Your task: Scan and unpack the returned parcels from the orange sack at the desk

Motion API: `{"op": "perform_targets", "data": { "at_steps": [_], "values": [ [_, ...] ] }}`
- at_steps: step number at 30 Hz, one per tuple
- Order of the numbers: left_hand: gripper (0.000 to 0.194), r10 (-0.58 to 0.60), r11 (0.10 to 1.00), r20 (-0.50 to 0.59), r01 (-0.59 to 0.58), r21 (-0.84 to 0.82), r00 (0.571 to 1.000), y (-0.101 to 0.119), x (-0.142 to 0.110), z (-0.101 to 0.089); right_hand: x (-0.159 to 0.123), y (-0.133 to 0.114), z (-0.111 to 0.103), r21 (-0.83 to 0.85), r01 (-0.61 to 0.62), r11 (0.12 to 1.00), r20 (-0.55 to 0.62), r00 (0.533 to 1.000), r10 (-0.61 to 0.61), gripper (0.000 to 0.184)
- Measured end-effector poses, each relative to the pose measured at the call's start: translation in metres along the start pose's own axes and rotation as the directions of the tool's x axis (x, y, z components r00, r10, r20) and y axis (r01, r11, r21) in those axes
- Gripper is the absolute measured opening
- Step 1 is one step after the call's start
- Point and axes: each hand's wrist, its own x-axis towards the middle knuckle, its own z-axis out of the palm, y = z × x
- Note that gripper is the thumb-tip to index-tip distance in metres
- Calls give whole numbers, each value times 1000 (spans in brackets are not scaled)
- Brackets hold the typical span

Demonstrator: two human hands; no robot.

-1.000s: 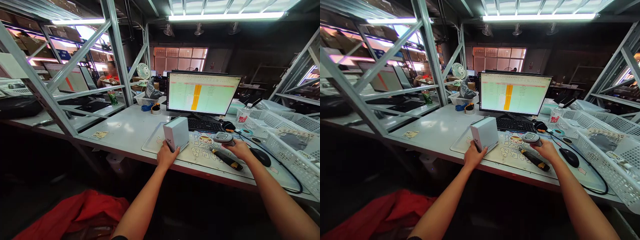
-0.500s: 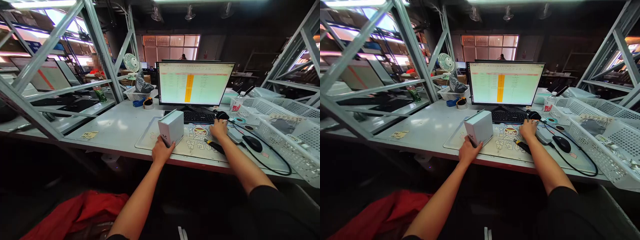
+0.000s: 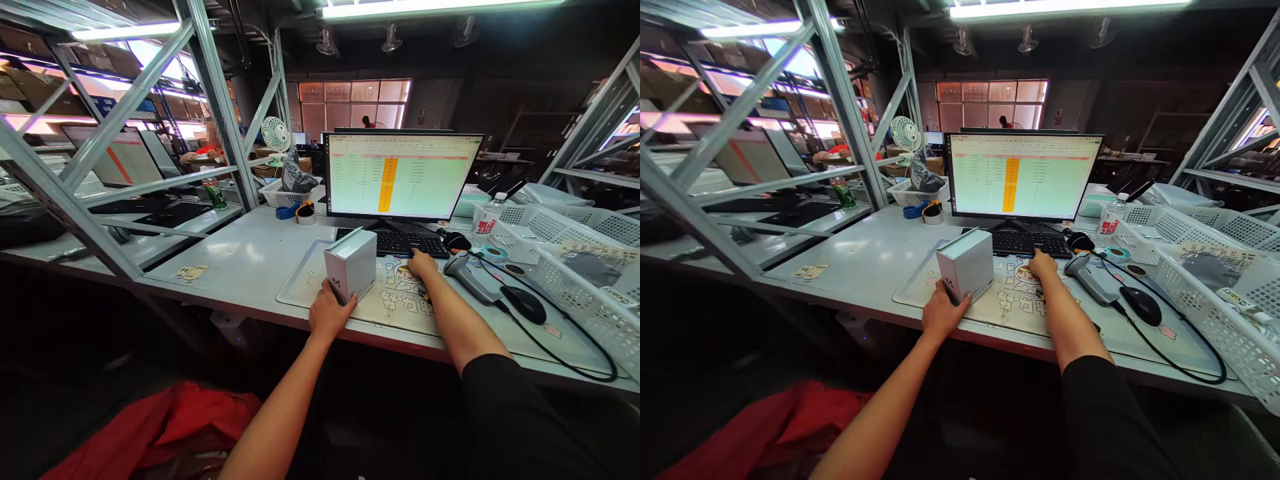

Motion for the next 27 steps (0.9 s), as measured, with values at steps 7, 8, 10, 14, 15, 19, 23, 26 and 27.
{"op": "perform_targets", "data": {
  "at_steps": [7, 8, 10, 14, 15, 19, 23, 26, 27],
  "values": [
    [74, 19, 999, -20, -19, -25, 1000, -2, 1, 3, -35, -31, -18, 195, 116, 974, 93, 986, -136, 78],
    [72, 22, 999, -21, -22, -27, 1000, -3, 0, 3, -44, -42, -17, 239, 154, 959, 124, 975, -187, 72],
    [71, 23, 999, -26, -24, -25, 999, -5, 0, 3, -63, -64, -12, 329, 228, 917, 180, 937, -298, 66],
    [73, 13, 998, -36, -15, -56, 999, -12, 0, 0, -101, -91, -9, 604, 312, 733, 258, 793, -551, 69],
    [73, 21, 998, -29, -22, -65, 999, -13, 0, -1, -108, -92, -13, 681, 311, 663, 269, 736, -621, 70],
    [63, 104, 995, 20, -104, 2, 994, -16, 3, 0, -131, -73, -39, 724, 312, 616, 309, 652, -693, 71],
    [60, 178, 984, -5, -178, 18, 984, -16, 4, 3, -164, -20, -68, 509, 376, 774, 207, 820, -534, 69],
    [55, 201, 979, -21, -202, -41, 979, -17, 4, 2, -209, 57, -100, 498, 377, 781, -5, 902, -432, 67],
    [53, 202, 978, -22, -203, -52, 979, -16, 3, 2, -230, 90, -112, 501, 369, 783, -88, 922, -378, 67]
  ]
}}
